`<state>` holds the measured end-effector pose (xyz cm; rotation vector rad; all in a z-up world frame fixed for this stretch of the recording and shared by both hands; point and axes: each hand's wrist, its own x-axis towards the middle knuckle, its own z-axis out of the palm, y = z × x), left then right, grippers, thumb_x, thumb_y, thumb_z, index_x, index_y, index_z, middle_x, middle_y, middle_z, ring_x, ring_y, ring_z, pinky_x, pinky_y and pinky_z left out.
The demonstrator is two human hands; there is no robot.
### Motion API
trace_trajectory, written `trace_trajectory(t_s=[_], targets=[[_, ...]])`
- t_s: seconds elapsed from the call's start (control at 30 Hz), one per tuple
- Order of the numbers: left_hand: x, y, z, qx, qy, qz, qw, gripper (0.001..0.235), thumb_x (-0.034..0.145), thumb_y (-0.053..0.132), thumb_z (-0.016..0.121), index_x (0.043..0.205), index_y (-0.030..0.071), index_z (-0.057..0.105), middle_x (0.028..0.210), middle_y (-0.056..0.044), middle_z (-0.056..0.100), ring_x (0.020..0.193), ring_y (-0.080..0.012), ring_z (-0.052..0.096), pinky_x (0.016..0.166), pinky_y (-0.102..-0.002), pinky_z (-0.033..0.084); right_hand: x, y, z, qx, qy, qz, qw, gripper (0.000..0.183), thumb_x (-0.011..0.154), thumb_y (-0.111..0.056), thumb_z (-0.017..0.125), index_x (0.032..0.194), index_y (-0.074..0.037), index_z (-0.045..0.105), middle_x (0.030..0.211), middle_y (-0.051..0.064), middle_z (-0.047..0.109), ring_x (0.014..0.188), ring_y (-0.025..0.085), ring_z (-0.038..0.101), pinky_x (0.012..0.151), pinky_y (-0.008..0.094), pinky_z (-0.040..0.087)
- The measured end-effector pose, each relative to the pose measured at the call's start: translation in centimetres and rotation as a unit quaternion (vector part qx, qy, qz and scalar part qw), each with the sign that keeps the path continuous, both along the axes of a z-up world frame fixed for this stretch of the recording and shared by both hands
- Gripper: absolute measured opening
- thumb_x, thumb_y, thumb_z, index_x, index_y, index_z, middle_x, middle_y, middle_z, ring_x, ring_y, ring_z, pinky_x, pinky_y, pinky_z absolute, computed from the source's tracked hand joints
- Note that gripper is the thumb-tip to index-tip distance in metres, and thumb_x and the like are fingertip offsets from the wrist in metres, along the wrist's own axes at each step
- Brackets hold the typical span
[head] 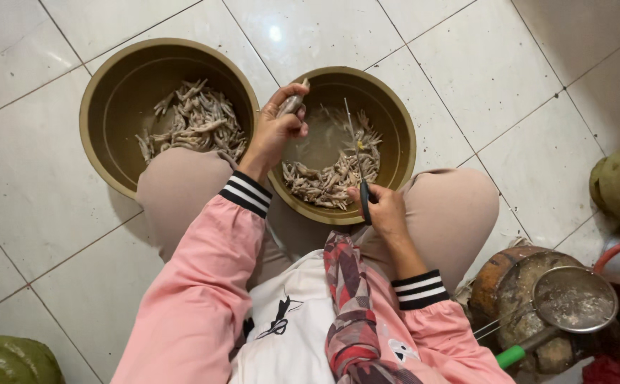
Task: The person sits on the floor and uses scissors to trim the tips of chicken feet, moving them from a source bowl to a destination bowl.
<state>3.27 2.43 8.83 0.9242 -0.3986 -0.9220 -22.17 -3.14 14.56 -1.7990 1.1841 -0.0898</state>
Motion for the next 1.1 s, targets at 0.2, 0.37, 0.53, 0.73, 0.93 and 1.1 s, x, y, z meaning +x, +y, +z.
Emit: trace_trajectory(t_s=[0.2, 0.37, 0.53, 0.73, 0.93, 1.1], targets=[[0.4, 0.1, 0.4, -0.101, 0.145, -0.214, 0.961, 0.087, 0.073, -0.006, 0.041, 0.159, 0.012, 0.037, 0.13, -0.024, 0.063, 0.124, -0.0329, 0.068, 0.104, -0.046, 0.059, 0.1, -0.3, -0.6, -0.009, -0.006, 0.004, 1.0, 0.048, 0.083, -0.055, 0.079, 0.058, -0.017, 0.065, 0.045, 0.001, 0.059, 0.051, 0.015, 0.059, 0.059, 0.023, 0.045], [0.0, -0.3, -1.8, -0.069, 0.099, -0.192, 0.974, 0.059, 0.097, -0.004, 0.055, 0.153, 0.01, 0.042, 0.118, -0.027, 0.069, 0.11, -0.0363, 0.074, 0.093, -0.042, 0.063, 0.5, -0.2, -1.1, -0.016, -0.015, 0.017, 1.0, 0.045, 0.08, -0.053, 0.081, 0.061, -0.014, 0.066, 0.047, 0.002, 0.059, 0.054, 0.014, 0.058, 0.058, 0.025, 0.043], [-1.1, -1.3, -5.0, 0.093, 0.047, -0.072, 0.992, 0.029, 0.096, 0.017, 0.075, 0.122, 0.006, 0.067, 0.068, -0.019, 0.07, 0.055, -0.0304, 0.075, 0.05, -0.034, 0.064, 0.9, -0.4, -1.4, -0.021, -0.012, 0.043, 0.999, 0.044, 0.079, -0.051, 0.083, 0.063, -0.013, 0.067, 0.048, 0.003, 0.058, 0.053, 0.014, 0.055, 0.055, 0.025, 0.042], [-0.9, -2.0, -8.8, 0.259, -0.281, 0.026, 0.924, 0.043, 0.071, 0.044, 0.097, 0.086, 0.016, 0.069, 0.09, -0.005, 0.065, 0.087, -0.0244, 0.071, 0.069, -0.032, 0.06, 0.5, -0.7, -2.4, -0.031, 0.004, 0.055, 0.998, 0.047, 0.078, -0.053, 0.083, 0.064, -0.012, 0.065, 0.048, 0.004, 0.057, 0.052, 0.015, 0.053, 0.053, 0.025, 0.04], [-1.2, -1.8, -6.2, 0.047, -0.076, -0.06, 0.994, 0.036, 0.086, -0.005, 0.055, 0.118, 0.01, 0.047, 0.087, -0.004, 0.06, 0.064, -0.0063, 0.054, 0.053, -0.02, 0.043, 0.5, -0.7, -2.7, -0.038, 0.008, 0.065, 0.997, 0.045, 0.076, -0.056, 0.082, 0.063, -0.016, 0.065, 0.048, 0.0, 0.057, 0.052, 0.014, 0.055, 0.053, 0.024, 0.041], [-1.8, -1.6, -5.2, 0.05, 0.011, -0.057, 0.997, 0.026, 0.103, 0.025, 0.057, 0.121, 0.007, 0.048, 0.087, -0.005, 0.052, 0.067, -0.0087, 0.05, 0.056, -0.02, 0.04, 0.4, -1.1, -3.4, -0.078, 0.03, 0.099, 0.992, 0.052, 0.071, -0.064, 0.081, 0.064, -0.016, 0.064, 0.048, 0.004, 0.059, 0.052, 0.021, 0.06, 0.055, 0.028, 0.044]])
